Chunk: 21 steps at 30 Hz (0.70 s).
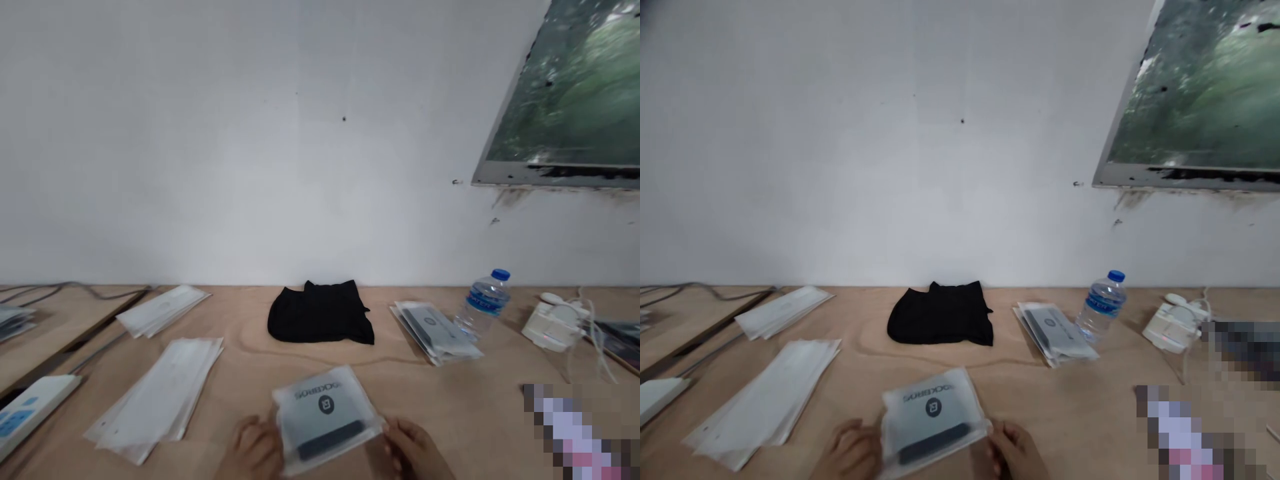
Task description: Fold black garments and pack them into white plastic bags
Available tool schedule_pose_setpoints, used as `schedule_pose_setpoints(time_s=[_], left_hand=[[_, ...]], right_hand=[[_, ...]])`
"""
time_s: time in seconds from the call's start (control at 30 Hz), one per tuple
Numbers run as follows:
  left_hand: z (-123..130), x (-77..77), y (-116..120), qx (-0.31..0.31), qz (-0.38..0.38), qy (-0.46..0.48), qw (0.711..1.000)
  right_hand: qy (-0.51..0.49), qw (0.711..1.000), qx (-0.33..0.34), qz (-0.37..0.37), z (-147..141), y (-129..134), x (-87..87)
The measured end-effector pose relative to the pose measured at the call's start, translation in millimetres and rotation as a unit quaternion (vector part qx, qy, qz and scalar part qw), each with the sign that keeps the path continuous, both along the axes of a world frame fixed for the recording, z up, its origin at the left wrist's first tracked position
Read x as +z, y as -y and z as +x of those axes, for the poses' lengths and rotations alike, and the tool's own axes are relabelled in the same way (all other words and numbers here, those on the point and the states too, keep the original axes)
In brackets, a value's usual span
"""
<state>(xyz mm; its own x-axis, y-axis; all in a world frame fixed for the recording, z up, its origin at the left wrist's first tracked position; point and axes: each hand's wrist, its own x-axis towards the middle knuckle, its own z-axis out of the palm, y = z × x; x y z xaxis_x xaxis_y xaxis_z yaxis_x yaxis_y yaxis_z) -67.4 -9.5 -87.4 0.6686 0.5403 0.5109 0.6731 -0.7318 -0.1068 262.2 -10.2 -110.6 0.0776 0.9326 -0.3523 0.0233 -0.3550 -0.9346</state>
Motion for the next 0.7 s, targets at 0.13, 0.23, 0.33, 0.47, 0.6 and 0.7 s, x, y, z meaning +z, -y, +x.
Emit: schedule_pose_setpoints(time_s=[0.13,0.23,0.33,0.47,0.6,0.7], left_hand=[[3,18.8,-26,0.134,-0.005,-0.011,0.991],[45,21.8,-37,0.12,-0.065,0.019,0.991],[83,16.4,-41,0.103,-0.174,0.017,0.979],[90,2.5,-44,0.103,-0.253,0.01,0.962],[82,-7.8,-48,0.107,-0.241,0.012,0.965],[82,-11.5,-51,0.104,-0.248,0.007,0.963]], right_hand=[[0.31,0.945,0.038,0.099,3,-1,9.2],[0.383,0.886,0.067,0.252,-33,-19,15.0],[0.441,0.825,0.171,0.309,-73,-39,6.3],[0.503,0.79,0.231,0.263,-90,-51,-17.1],[0.514,0.782,0.234,0.264,-85,-54,-33.4],[0.512,0.786,0.232,0.257,-84,-56,-42.6]])
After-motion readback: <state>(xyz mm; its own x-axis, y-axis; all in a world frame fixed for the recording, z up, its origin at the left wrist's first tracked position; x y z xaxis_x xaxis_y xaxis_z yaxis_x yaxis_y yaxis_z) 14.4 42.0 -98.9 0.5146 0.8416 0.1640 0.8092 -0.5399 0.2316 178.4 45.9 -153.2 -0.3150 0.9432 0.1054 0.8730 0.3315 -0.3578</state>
